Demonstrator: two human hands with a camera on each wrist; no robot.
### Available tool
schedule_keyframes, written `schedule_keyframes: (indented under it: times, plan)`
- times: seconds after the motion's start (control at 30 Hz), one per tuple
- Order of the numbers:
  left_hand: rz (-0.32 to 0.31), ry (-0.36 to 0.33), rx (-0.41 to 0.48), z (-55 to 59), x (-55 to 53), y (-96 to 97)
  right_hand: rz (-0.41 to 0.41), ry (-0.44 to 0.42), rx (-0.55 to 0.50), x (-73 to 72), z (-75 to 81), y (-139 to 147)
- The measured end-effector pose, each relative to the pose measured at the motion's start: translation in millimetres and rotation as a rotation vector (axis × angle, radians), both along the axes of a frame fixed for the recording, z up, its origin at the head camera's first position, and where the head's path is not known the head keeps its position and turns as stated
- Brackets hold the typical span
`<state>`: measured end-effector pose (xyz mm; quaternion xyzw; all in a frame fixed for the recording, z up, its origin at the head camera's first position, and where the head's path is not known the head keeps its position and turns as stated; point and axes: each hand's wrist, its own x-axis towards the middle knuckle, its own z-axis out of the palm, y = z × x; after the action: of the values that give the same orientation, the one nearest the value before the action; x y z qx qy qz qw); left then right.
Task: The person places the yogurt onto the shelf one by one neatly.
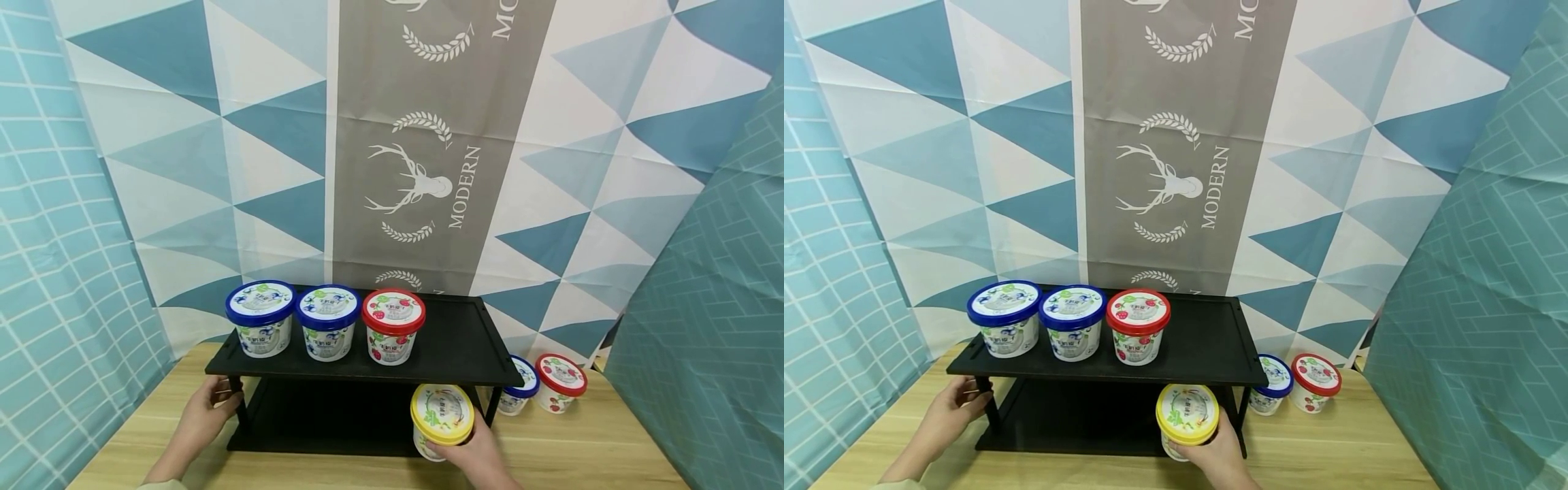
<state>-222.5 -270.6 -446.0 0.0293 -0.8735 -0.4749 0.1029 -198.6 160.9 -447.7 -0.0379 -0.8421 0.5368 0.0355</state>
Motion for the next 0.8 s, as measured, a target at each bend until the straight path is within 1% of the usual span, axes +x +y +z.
schedule_keyframes:
  times: [0.1,0.4,0.67,0.8]
  plan:
    - [0.002,0.004,-0.002,-0.6,-0.4,-0.2,0.007,-0.002,-0.004,-0.6,-0.4,-2]
    - [0.005,0.009,-0.004,-1.1,-1.0,-0.2,0.075,-0.007,-0.039,-1.8,1.0,-8]
    - [0.008,0.009,-0.009,-0.6,-0.9,0.1,0.108,0.019,-0.075,-2.5,-1.4,-15]
    - [0.010,0.021,-0.010,-1.5,-0.4,0.3,0.144,0.045,-0.102,-3.5,-3.1,-17]
